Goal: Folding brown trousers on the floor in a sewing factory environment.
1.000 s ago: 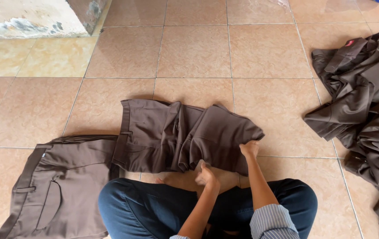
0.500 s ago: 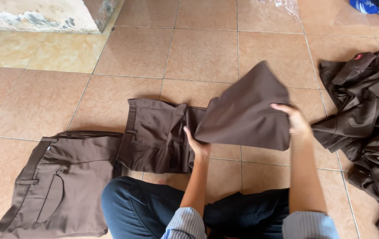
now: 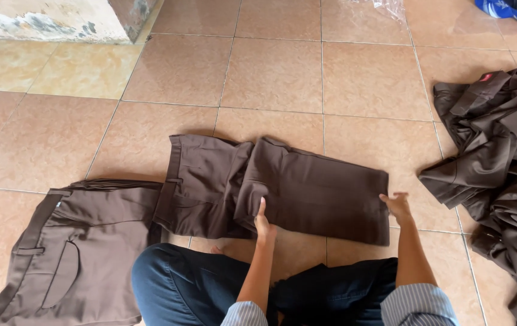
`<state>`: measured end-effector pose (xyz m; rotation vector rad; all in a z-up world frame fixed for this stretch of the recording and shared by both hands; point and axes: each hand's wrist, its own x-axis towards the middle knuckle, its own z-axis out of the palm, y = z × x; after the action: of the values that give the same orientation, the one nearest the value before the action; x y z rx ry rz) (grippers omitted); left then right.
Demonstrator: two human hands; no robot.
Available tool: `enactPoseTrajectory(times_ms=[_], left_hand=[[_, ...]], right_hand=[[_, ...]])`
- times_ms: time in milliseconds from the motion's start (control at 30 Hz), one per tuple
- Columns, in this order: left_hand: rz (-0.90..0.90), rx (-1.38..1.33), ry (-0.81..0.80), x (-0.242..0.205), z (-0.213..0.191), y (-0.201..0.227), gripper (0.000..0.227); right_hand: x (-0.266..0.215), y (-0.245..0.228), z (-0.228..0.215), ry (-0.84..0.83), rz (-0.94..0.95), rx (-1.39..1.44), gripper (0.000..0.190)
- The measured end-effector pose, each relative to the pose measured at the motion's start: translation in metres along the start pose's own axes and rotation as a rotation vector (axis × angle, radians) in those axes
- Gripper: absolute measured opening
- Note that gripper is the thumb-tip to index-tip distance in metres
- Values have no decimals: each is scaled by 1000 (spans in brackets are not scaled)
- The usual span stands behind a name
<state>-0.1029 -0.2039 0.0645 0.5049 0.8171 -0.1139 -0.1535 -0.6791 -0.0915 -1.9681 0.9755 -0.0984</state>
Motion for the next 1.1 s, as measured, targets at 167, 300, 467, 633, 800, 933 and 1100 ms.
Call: enactPoseTrajectory(times_ms=[167,300,467,633,800,933,1100], left_hand=[[151,418,44,58,-44,-45,87],[236,510,89,129,-84,-75,76],[366,666,237,145,-88,-85,71],[288,647,256,108,-74,-80,71],[239,657,211,50,-55,-68,81],[79,284,165,-33,4,-19,106],[-29,58,93,35,-48,-59,48]], right_hand=[[-12,-6,17,-38,175,-377,104],[22,26,24,46,198,-483,85],[22,38,6,53,-26,-518,45],[13,16,-21,266,-109,-496,31],[5,24,-30,410,30,-364,30],[12,46,-42,90,118,-464,95],[-28,-8,-82,458,-165,-280,34]])
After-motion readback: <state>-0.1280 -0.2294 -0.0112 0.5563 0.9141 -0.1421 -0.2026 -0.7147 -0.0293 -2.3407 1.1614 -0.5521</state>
